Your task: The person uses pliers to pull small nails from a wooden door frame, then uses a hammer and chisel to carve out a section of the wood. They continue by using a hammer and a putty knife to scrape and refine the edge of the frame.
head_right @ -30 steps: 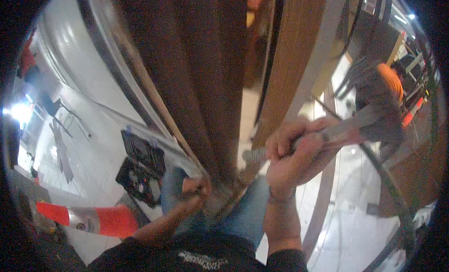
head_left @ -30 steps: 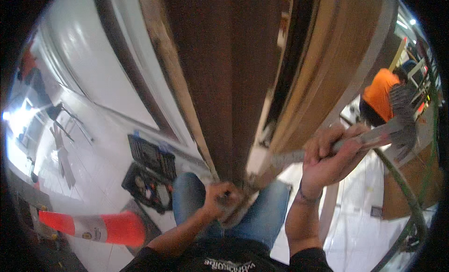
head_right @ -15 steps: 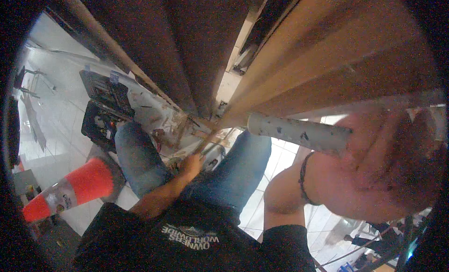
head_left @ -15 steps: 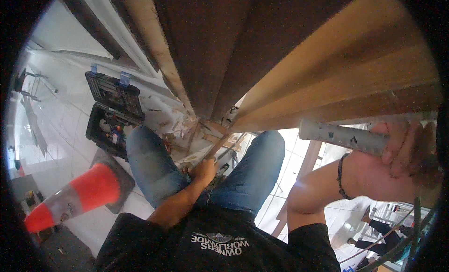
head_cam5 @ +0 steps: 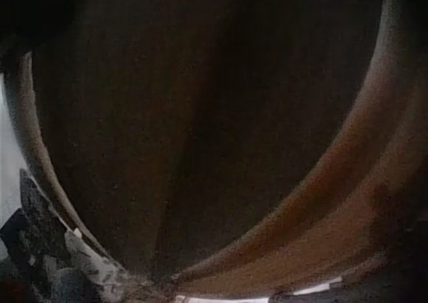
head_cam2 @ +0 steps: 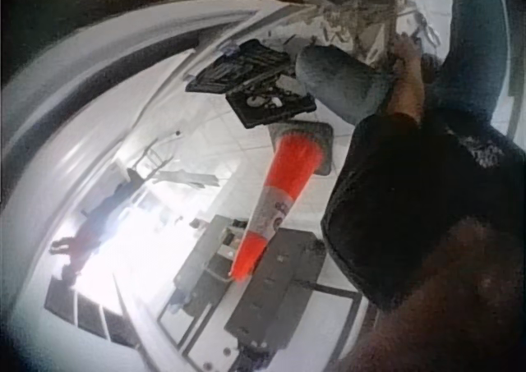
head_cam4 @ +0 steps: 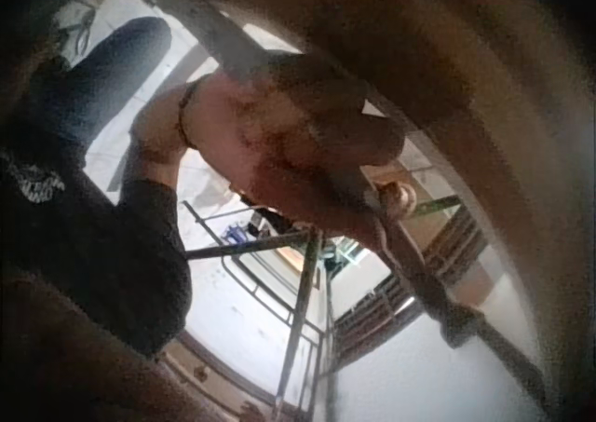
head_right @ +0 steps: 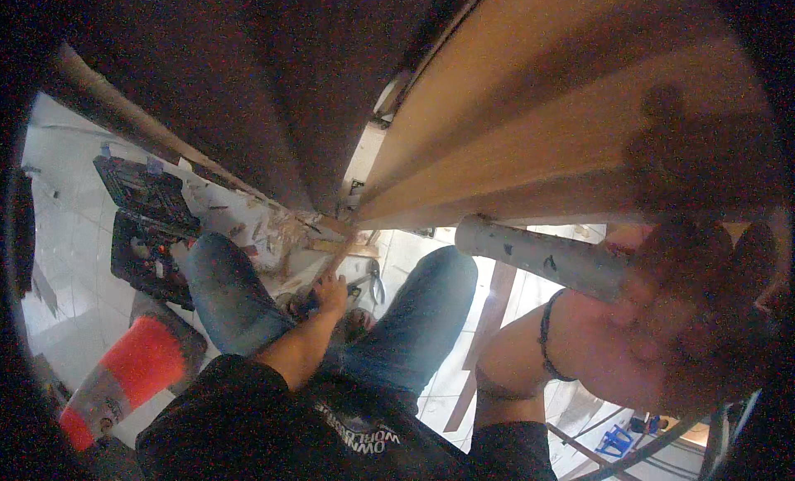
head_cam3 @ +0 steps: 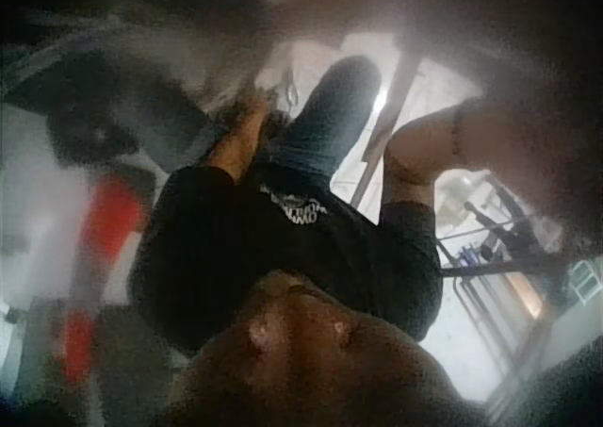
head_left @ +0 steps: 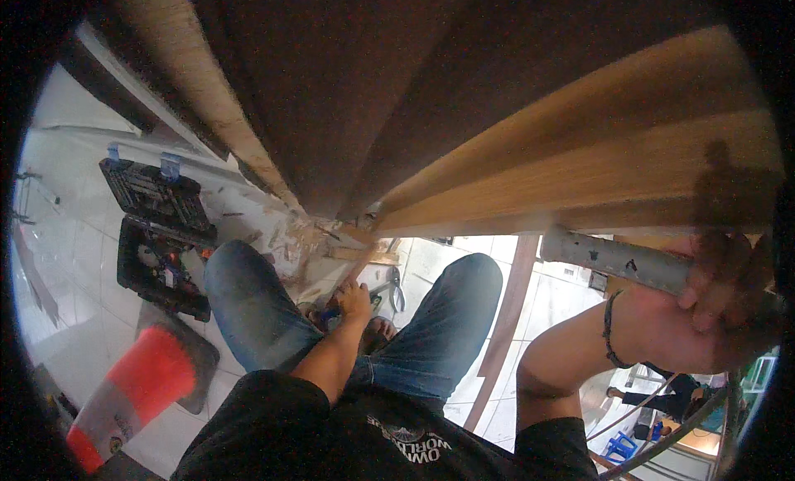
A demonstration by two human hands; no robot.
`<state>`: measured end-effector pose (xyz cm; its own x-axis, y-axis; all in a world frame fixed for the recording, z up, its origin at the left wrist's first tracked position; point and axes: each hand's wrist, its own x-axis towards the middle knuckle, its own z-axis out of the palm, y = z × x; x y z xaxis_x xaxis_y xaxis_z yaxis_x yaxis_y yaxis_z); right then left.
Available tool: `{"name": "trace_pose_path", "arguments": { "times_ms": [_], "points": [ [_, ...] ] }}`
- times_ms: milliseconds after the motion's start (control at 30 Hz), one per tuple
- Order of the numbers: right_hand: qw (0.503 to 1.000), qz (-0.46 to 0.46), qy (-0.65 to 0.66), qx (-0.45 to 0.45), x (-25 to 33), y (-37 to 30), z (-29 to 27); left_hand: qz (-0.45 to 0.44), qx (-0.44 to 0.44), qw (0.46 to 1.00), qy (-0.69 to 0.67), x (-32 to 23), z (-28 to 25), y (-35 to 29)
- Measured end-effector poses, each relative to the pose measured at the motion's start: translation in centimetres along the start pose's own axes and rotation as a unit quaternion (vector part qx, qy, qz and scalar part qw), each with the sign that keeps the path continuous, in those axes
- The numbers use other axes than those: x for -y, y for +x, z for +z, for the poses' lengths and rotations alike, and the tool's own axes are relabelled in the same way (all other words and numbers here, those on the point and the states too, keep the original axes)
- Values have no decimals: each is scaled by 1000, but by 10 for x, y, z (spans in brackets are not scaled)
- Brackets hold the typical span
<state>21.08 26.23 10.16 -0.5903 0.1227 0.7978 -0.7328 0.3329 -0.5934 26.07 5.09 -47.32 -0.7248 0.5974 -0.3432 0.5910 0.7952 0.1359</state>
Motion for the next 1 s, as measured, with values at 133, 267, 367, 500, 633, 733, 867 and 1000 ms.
{"name": "trace_pose_path", "arguments": {
  "times_ms": [133, 267, 367, 500, 633, 733, 867, 1000],
  "points": [
    [998, -17, 35, -41, 7, 12, 18, 9, 286, 954, -95, -4, 20, 11],
    [985, -29, 46, -163, -1, 0, 25, -9, 98, 989, -111, -4, 59, -26],
    [973, -25, 46, -224, -3, -3, 37, 36, 165, 974, -152, -18, 43, -8],
    [959, -8, -7, -282, 11, -10, 35, 70, 175, 965, -180, -14, -5, 29],
    [966, -4, 11, -260, 2, -11, 37, 128, 153, 946, -255, 1, -56, 43],
    [971, 111, 15, -211, 11, -26, 36, 218, 123, 914, -318, 10, -101, 33],
    [948, 281, 7, -147, 28, -74, 30, 346, 20, 865, -364, 24, -194, 3],
    [885, 448, -46, 117, 33, -90, 32, 286, -65, 910, -294, 61, -386, -70]
  ]
}}
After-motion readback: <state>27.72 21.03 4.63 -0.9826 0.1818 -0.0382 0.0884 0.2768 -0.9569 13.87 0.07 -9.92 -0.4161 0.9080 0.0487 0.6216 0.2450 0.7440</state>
